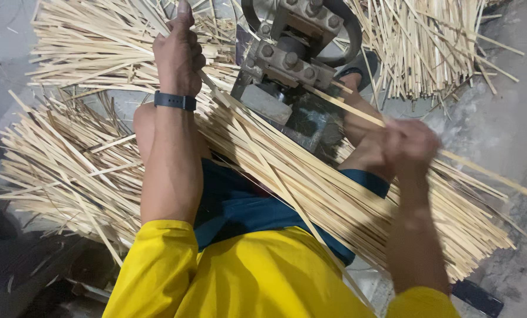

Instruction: The person sits on the floor of a workshop and feeds bamboo strips one at a time through a hand-cranked splitting machine, pulling each strip through the rollers and setting the split strips onto a growing pile beside them.

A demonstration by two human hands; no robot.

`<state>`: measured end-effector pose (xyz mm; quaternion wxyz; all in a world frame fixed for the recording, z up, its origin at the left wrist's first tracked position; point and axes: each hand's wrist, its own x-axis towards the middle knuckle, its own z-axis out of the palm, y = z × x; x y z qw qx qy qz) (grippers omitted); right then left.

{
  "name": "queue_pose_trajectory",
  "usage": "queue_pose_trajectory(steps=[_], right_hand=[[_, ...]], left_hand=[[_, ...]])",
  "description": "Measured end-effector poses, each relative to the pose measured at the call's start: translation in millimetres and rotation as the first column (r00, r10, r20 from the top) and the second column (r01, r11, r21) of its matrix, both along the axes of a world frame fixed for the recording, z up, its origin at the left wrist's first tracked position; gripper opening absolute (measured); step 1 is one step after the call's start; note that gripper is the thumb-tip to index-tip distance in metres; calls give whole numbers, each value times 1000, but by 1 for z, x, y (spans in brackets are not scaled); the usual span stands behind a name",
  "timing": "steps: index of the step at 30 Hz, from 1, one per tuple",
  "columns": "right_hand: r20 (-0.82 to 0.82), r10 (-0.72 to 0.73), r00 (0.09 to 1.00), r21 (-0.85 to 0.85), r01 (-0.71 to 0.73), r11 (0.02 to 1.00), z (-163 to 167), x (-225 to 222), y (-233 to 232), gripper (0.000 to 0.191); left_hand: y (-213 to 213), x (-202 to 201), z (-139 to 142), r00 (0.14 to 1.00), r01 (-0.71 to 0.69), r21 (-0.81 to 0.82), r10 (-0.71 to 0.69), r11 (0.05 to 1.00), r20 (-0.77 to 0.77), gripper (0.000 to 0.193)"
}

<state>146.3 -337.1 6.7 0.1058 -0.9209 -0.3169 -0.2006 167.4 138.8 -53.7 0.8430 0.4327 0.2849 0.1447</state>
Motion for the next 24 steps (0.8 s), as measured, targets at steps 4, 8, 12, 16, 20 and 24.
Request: queue_pose_trajectory(steps=[4, 8, 12, 16, 20, 24], right_hand=[[-358, -305, 883, -49, 309, 950, 2, -35, 70, 20], [-274, 28, 961, 80, -6, 997, -2, -48, 103, 27], [-866, -67, 496, 43, 207, 977, -13, -63, 98, 35], [-801, 122, 586, 321, 250, 914, -13, -73, 81, 17], [-548, 51, 835, 275, 123, 954, -1, -65, 67, 9], [-370, 52, 928, 193, 22, 981, 1, -60, 50, 11]], left_hand=[[0, 0, 2, 1000, -11, -27, 10, 1000, -13, 30], [2, 0, 1, 999, 2, -15, -2, 1000, 33, 30], [2, -1, -3, 1000, -1, -28, 2, 1000, 24, 28], [4, -1, -4, 999, 15, -65, -13, 998, 37, 30], [4, 0, -5, 1000, 6, -52, -4, 999, 30, 30], [3, 1, -6, 999, 11, -52, -10, 999, 34, 27]])
